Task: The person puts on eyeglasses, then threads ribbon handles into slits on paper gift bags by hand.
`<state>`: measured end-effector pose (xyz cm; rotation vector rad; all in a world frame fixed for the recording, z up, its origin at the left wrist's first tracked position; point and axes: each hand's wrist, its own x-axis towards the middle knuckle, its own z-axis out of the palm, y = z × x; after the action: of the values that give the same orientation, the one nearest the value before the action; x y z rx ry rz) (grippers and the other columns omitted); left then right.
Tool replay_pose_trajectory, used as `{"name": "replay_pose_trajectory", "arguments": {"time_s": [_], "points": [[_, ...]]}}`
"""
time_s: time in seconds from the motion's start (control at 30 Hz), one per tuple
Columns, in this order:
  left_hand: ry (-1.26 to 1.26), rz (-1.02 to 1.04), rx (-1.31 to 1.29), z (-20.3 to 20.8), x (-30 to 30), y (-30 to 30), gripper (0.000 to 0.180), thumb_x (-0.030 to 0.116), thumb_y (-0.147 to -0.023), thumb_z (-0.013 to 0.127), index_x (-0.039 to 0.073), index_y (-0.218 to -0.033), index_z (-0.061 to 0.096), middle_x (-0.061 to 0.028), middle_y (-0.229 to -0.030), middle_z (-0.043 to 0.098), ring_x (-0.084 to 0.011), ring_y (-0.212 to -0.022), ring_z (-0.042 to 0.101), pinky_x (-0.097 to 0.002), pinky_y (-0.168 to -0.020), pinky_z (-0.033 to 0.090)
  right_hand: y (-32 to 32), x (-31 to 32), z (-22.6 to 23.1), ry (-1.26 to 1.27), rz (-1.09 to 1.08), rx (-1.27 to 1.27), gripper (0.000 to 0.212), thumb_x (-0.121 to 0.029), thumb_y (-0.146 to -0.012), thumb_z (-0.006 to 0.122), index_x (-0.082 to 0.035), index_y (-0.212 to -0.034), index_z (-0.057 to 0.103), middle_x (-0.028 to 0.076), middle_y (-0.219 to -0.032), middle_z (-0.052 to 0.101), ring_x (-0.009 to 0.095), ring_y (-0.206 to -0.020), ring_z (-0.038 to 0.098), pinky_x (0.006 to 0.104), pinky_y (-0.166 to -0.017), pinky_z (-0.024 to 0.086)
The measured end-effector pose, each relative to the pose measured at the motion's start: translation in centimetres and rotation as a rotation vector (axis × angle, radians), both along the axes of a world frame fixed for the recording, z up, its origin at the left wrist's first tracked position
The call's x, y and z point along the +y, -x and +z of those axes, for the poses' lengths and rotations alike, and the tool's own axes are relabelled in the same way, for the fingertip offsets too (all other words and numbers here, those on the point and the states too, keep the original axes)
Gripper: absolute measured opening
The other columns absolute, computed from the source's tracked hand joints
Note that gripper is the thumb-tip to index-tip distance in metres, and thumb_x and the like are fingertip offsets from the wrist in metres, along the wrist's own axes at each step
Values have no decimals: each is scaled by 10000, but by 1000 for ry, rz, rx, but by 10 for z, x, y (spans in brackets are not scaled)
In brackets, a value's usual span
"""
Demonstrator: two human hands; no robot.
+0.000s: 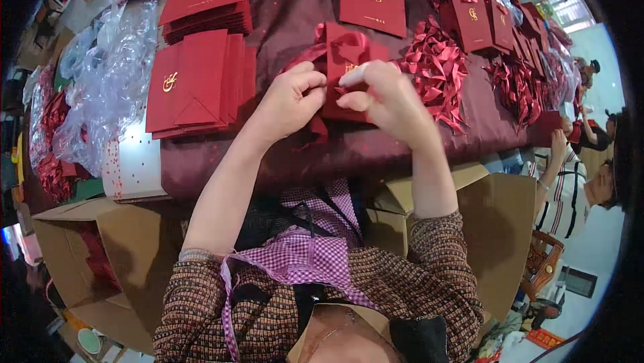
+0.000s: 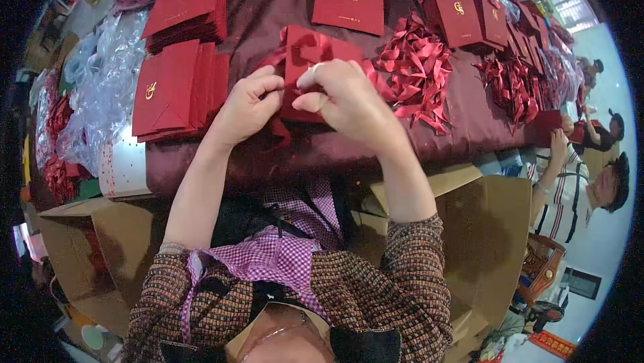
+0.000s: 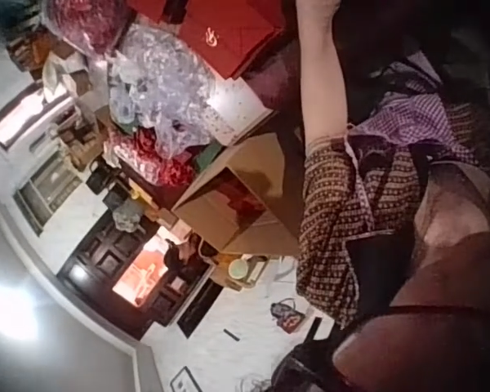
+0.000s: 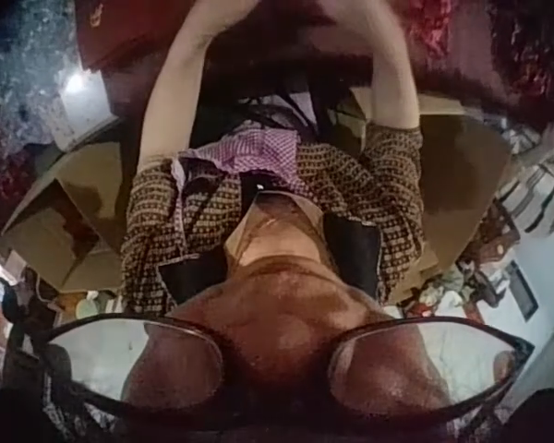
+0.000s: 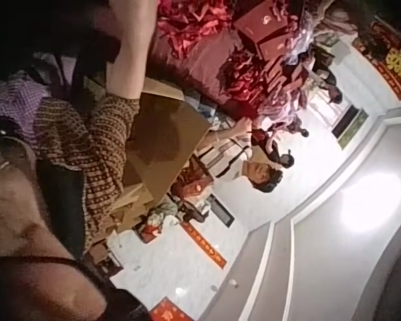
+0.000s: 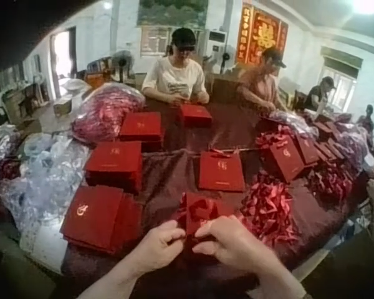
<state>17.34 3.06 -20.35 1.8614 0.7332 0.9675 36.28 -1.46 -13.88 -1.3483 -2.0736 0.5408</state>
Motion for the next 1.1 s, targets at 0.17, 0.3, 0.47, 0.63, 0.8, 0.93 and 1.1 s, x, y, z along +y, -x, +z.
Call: {"name": "replay_pose_trajectory", "arguments": {"time_s": [0.17, 0.3, 0.47, 0.63, 0.8, 0.93, 1.1], "points": [[-83, -169, -29, 12, -7, -4, 103, 24, -790, 567, -40, -858, 612, -124, -818, 578, -230, -810, 580, -316, -726, 453, -4, 6, 22, -357, 193, -267, 257, -98, -774, 651, -74, -1029, 638, 69, -1017, 616, 273, -1084, 538, 406, -937, 384], [44, -249, -53, 15, -6, -2, 96, 11, -794, 552, -52, -850, 597, -81, -841, 598, -169, -807, 578, -277, -752, 453, -16, 12, 27, -286, 306, -405, 127, -129, -767, 657, -72, -872, 614, 69, -978, 606, 267, -1094, 530, 386, -947, 365], [468, -307, -347, 7, 2, 1, 105, 44, -838, 551, -36, -788, 599, -33, -767, 585, -83, -717, 524, -227, -664, 421, -26, 6, 37, -148, 482, -191, 83, -147, -796, 637, -78, -796, 591, 60, -863, 600, 269, -954, 578, 393, -922, 379], [933, 6, -634, 2, 15, 10, 156, 140, -851, 542, -1, -829, 605, -47, -711, 574, -138, -640, 520, -270, -558, 415, -45, -5, 57, 29, 595, -56, 137, -170, -802, 647, -61, -769, 571, 39, -818, 584, 261, -915, 584, 430, -908, 386], [1243, 1, -564, 13, 14, 8, 143, 157, -882, 530, 59, -791, 581, -56, -730, 605, -137, -629, 565, -286, -532, 458, -68, -8, 51, 163, 363, 71, 71, -58, -769, 626, -15, -807, 586, 101, -877, 606, 269, -922, 584, 373, -874, 418], [1236, -196, -607, 10, 1, -2, 475, 485, -978, 378, 63, -1150, 510, -120, -1018, 650, -215, -835, 636, -367, -720, 525, -66, 5, 22, 30, 235, 63, 85, -49, -743, 645, -15, -801, 593, 106, -841, 614, 282, -889, 583, 370, -791, 450], [978, -334, -405, 22, -18, -11, 385, 274, -965, 521, 43, -1271, 491, -42, -1126, 603, -150, -963, 605, -326, -788, 515, -41, 11, 10, -34, 160, 59, 79, -68, -761, 624, 5, -768, 596, 122, -825, 628, 307, -855, 588, 381, -765, 453]]}}
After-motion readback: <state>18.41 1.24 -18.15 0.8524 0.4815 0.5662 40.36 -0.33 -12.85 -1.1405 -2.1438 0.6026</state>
